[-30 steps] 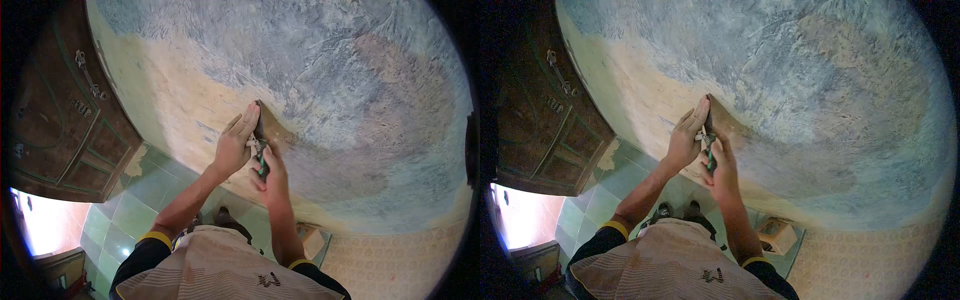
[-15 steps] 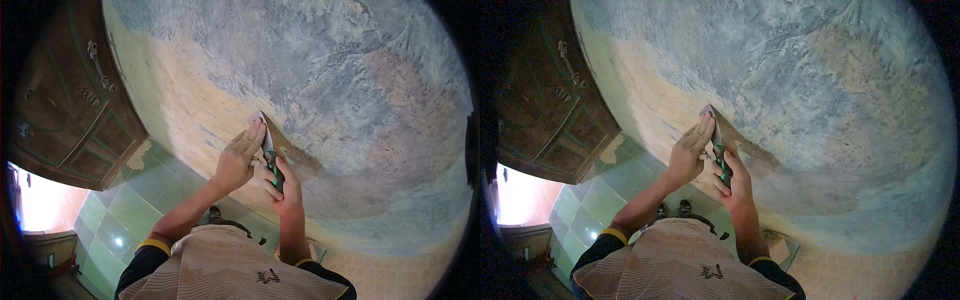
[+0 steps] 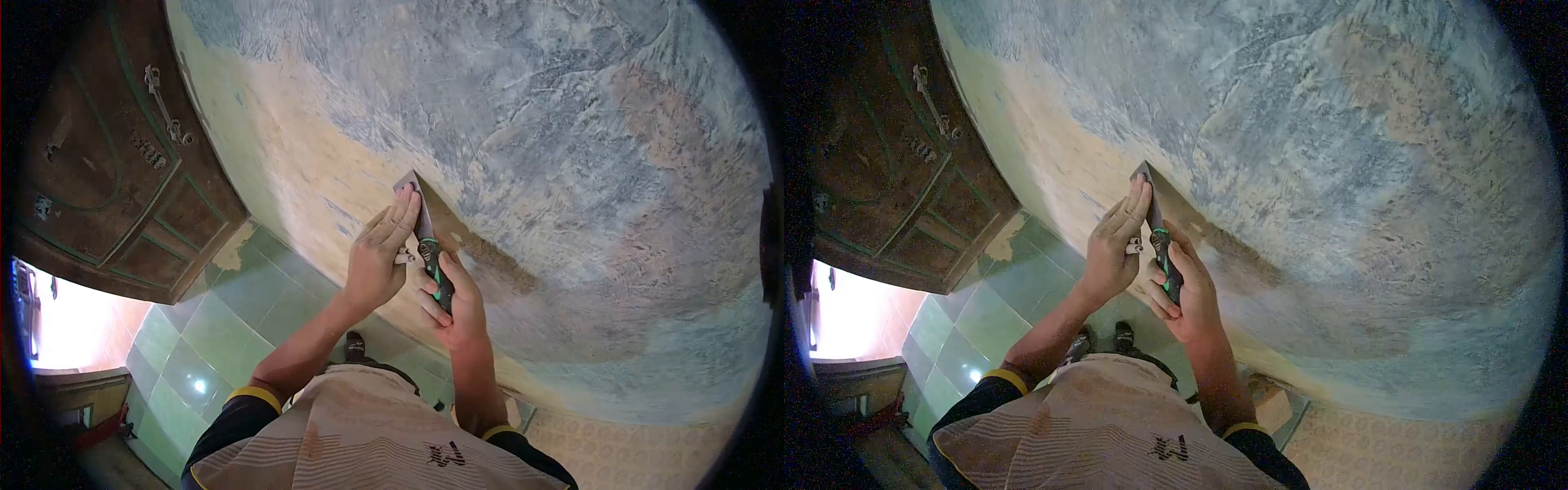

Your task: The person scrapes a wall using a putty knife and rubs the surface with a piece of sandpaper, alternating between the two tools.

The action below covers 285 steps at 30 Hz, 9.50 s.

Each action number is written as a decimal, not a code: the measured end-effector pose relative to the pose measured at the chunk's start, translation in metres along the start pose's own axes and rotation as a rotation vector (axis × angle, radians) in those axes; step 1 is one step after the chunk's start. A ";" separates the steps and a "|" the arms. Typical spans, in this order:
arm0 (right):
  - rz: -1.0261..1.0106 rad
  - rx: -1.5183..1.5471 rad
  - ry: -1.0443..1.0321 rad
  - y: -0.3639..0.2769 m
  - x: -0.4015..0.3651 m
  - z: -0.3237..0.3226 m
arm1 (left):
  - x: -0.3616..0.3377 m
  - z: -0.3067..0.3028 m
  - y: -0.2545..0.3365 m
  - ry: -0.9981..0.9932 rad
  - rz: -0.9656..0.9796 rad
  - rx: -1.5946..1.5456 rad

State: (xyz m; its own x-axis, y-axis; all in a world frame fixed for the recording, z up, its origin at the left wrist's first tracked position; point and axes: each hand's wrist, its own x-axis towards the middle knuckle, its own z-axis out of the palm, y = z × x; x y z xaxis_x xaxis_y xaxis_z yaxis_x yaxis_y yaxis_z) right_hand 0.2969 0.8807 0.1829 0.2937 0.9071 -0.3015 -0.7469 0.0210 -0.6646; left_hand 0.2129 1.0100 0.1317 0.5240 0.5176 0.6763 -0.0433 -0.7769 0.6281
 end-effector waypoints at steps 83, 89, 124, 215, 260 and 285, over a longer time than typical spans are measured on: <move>-0.274 -1.184 -0.618 0.347 0.342 0.144 | -0.099 -0.330 -0.236 0.670 -0.997 -0.274; 0.310 -0.872 -0.492 0.298 0.351 0.158 | -0.065 -0.339 -0.289 0.281 -0.804 -0.486; -0.631 -0.955 0.482 0.220 0.362 0.414 | 0.187 -0.394 -0.396 -0.223 -0.858 -0.940; -0.834 -0.766 0.031 0.244 0.438 0.348 | 0.212 -0.385 -0.363 0.365 -0.850 -0.680; -0.399 -0.360 -0.088 0.242 0.408 0.328 | 0.186 -0.357 -0.370 0.403 -0.765 -0.471; -0.817 -0.720 0.180 0.203 0.319 0.222 | 0.091 -0.302 -0.336 -0.238 -0.932 -0.923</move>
State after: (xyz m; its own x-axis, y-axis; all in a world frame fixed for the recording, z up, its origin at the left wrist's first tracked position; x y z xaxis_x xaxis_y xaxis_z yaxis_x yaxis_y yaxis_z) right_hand 0.1066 1.2678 0.1038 0.6667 0.6562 0.3534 0.2164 0.2833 -0.9343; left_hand 0.0181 1.4260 0.0985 0.8032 0.5712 -0.1693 -0.0967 0.4054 0.9090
